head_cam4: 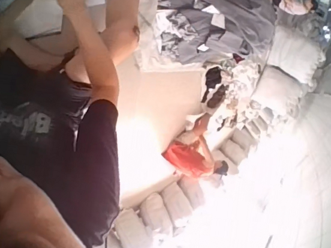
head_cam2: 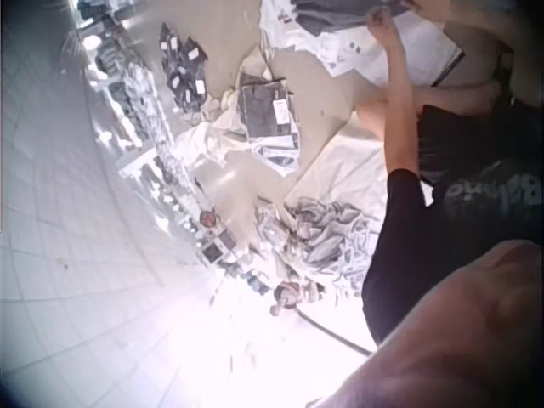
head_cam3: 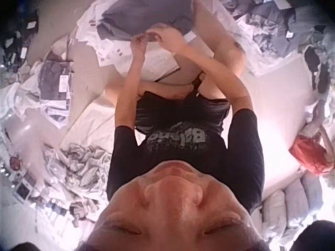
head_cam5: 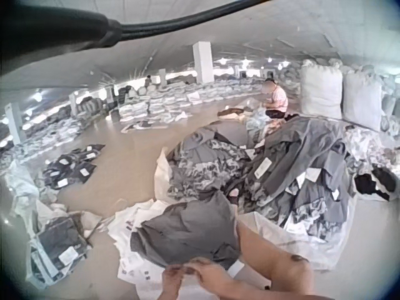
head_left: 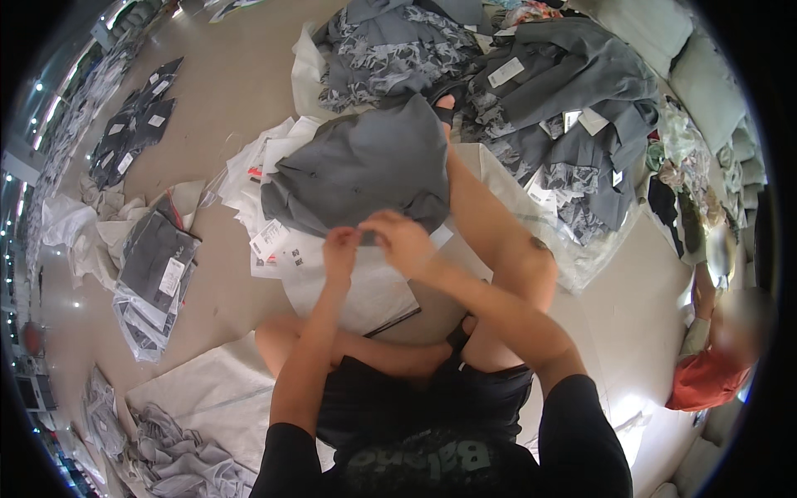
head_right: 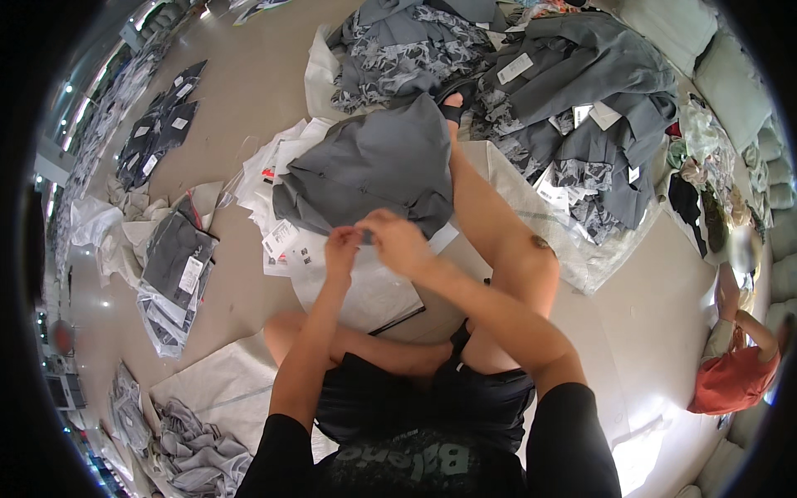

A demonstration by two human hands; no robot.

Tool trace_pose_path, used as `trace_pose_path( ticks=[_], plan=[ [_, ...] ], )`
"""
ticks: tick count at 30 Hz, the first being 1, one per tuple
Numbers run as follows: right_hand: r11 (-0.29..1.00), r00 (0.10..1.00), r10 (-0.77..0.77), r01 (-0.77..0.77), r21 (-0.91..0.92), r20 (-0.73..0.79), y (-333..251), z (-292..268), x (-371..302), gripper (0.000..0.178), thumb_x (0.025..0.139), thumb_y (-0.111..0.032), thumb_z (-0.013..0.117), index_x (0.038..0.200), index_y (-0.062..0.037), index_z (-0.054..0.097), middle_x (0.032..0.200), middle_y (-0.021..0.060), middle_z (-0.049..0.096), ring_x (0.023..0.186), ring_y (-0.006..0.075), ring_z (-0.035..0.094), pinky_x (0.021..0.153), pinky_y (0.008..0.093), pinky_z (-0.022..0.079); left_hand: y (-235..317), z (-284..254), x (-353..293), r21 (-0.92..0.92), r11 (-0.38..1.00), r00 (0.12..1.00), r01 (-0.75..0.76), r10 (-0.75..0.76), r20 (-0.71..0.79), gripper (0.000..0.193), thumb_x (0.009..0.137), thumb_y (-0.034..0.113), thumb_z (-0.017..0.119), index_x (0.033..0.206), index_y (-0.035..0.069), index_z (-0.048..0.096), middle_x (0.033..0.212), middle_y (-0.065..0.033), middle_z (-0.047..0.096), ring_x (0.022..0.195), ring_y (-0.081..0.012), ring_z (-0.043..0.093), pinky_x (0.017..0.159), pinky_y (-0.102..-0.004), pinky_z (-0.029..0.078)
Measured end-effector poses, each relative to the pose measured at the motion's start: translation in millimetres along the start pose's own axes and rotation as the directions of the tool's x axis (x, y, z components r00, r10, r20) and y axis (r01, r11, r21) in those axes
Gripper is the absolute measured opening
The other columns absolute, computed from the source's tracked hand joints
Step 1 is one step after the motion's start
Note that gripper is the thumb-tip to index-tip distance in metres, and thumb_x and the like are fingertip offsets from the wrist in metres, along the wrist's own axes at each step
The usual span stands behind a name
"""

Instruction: The person sits on the floor and repeatedly folds gray shorts, places them into clear plastic bags, and sets the packaged items aside. The person handles the garments one at a time, smoothing and folding them before bagging.

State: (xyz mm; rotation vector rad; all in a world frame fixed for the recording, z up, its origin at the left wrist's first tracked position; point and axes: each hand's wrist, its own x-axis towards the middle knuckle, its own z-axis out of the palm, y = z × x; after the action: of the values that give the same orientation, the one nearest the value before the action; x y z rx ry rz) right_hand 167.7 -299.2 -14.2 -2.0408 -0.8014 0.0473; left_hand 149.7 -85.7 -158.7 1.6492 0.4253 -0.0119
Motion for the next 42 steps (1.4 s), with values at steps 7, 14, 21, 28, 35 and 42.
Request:
trace_pose_path(
  ticks=[7, 14, 21, 28, 35, 42],
  plan=[
    [0.591, 0.946, 0.237, 0.04, -0.805, 0.222, 122, -102, 60, 0.077, 0.075, -0.005, 0.08, 0.146, -0.0284, 0.06, 0.16, 0.0117, 0.044, 0.149, 0.0368, 0.042, 0.12, 0.0558, 0.036, 34, 144, -28, 0.667, 0.603, 0.898, -0.438, 0.33, 0.291, 0.032, 0.089, 0.023, 0.078, 0.115, 0.007, 0.07, 0.104, -0.0134, 0.069, 0.095, -0.0261, 0.072, 0.08, -0.0435, 0.057],
    [0.601, 0.86, 0.29, 0.178, -0.779, 0.42, 182, -116, 79, 0.068, 0.084, -0.015, 0.079, 0.147, -0.0348, 0.061, 0.17, 0.0128, 0.03, 0.158, 0.0391, 0.026, 0.126, 0.0591, 0.025, 10, 157, -12, 0.823, 0.303, 0.865, -0.481, 0.316, 0.39, 0.025, 0.088, 0.021, 0.076, 0.107, 0.006, 0.071, 0.106, -0.0148, 0.064, 0.1, -0.036, 0.067, 0.085, -0.0484, 0.055],
    [0.746, 0.887, 0.116, 0.219, -0.629, 0.447, 185, -113, 81, 0.045, 0.083, -0.016, 0.081, 0.127, -0.0232, 0.074, 0.15, 0.0115, 0.056, 0.149, 0.0335, 0.041, 0.122, 0.0607, 0.029, 43, 61, -30, 0.177, 0.783, 0.801, -0.597, 0.569, 0.185, 0.013, 0.1, 0.016, 0.067, 0.099, 0.003, 0.066, 0.097, -0.0109, 0.065, 0.084, -0.0224, 0.06, 0.075, -0.0323, 0.047],
    [0.884, 0.886, -0.376, 0.431, -0.182, 0.27, 69, -109, 145, 0.034, 0.087, -0.008, 0.071, 0.121, -0.0093, 0.073, 0.114, 0.0149, 0.075, 0.103, 0.0372, 0.071, 0.091, 0.0423, 0.056, 152, -54, -76, 0.443, 0.764, 0.884, -0.468, 0.407, 0.231, 0.032, 0.098, 0.029, 0.075, 0.095, 0.0, 0.062, 0.079, -0.0134, 0.061, 0.072, -0.0264, 0.058, 0.069, -0.0373, 0.048],
    [0.816, 0.824, -0.472, 0.543, -0.199, 0.313, -96, -143, 178, 0.026, 0.087, -0.01, 0.074, 0.113, -0.0046, 0.075, 0.1, 0.0188, 0.075, 0.093, 0.0378, 0.071, 0.082, 0.0425, 0.055, 197, -129, -102, 0.307, 0.811, 0.867, -0.497, 0.449, 0.217, 0.025, 0.093, 0.022, 0.082, 0.101, -0.001, 0.078, 0.101, -0.0035, 0.065, 0.092, -0.0123, 0.06, 0.079, -0.0297, 0.048],
    [0.765, 0.804, -0.551, 0.594, -0.25, 0.224, -175, -174, 194, 0.037, 0.092, -0.035, 0.08, 0.108, -0.0019, 0.076, 0.092, 0.0187, 0.075, 0.08, 0.0294, 0.068, 0.078, 0.0388, 0.055, 347, -232, -122, 0.755, 0.601, 0.956, -0.261, 0.269, 0.116, 0.029, 0.084, 0.005, 0.073, 0.111, 0.004, 0.06, 0.09, -0.0037, 0.058, 0.079, -0.0139, 0.059, 0.069, -0.0313, 0.048]
  ],
)
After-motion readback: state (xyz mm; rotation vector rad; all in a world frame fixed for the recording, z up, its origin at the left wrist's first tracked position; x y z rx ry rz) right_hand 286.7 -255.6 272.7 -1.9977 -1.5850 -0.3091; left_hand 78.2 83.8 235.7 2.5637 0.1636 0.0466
